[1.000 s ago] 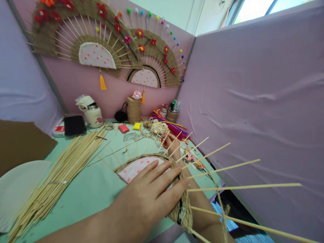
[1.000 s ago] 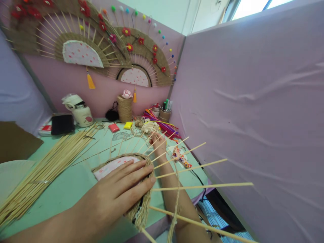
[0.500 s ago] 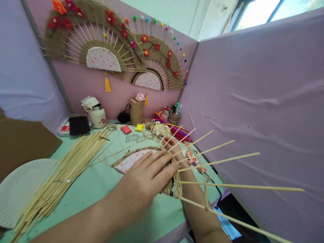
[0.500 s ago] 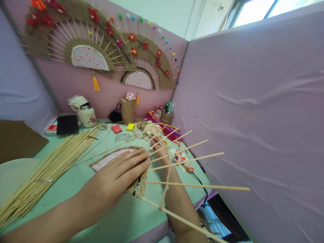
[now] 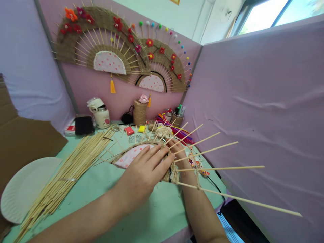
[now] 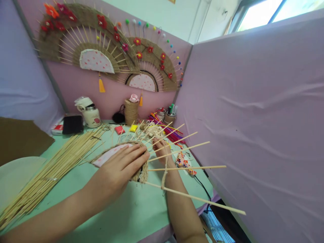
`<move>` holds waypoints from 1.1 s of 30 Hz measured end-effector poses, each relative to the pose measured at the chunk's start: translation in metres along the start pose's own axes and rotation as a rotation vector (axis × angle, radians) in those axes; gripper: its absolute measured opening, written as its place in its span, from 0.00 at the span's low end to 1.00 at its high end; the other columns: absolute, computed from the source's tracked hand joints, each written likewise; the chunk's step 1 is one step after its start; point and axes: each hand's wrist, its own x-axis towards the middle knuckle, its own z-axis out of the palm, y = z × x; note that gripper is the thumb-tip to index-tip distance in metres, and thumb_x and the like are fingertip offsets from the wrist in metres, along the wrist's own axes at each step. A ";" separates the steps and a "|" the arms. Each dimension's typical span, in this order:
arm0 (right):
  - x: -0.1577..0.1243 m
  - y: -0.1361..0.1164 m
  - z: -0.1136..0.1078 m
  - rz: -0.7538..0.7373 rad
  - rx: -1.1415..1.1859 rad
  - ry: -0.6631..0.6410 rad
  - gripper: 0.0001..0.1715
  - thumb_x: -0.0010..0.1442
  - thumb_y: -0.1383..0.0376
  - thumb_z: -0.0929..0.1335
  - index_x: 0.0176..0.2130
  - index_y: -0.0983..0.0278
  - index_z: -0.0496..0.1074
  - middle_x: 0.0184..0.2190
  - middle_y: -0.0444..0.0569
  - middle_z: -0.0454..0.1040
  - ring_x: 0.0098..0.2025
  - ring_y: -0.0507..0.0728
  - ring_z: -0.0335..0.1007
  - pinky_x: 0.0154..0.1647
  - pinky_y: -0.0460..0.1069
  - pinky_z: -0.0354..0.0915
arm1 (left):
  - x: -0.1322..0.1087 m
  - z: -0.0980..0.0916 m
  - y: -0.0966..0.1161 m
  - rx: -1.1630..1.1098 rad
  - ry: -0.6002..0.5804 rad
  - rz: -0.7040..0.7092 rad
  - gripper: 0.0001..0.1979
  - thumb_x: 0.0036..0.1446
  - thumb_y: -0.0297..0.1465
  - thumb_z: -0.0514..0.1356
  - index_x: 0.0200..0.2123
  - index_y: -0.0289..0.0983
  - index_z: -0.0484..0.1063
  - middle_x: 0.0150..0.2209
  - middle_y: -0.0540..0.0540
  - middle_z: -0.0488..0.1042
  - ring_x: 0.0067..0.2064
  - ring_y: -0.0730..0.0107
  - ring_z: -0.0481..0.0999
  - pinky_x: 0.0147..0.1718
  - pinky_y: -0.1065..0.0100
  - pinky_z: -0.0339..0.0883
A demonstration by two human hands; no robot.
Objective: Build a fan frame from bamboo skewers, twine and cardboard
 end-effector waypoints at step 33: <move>-0.010 -0.001 0.009 0.017 0.299 -0.271 0.22 0.40 0.55 0.78 0.34 0.60 0.72 0.18 0.35 0.56 0.18 0.46 0.47 0.19 0.42 0.49 | -0.002 0.015 0.013 -0.099 -0.072 0.054 0.23 0.64 0.22 0.45 0.62 0.35 0.59 0.61 0.37 0.66 0.64 0.57 0.61 0.59 0.48 0.60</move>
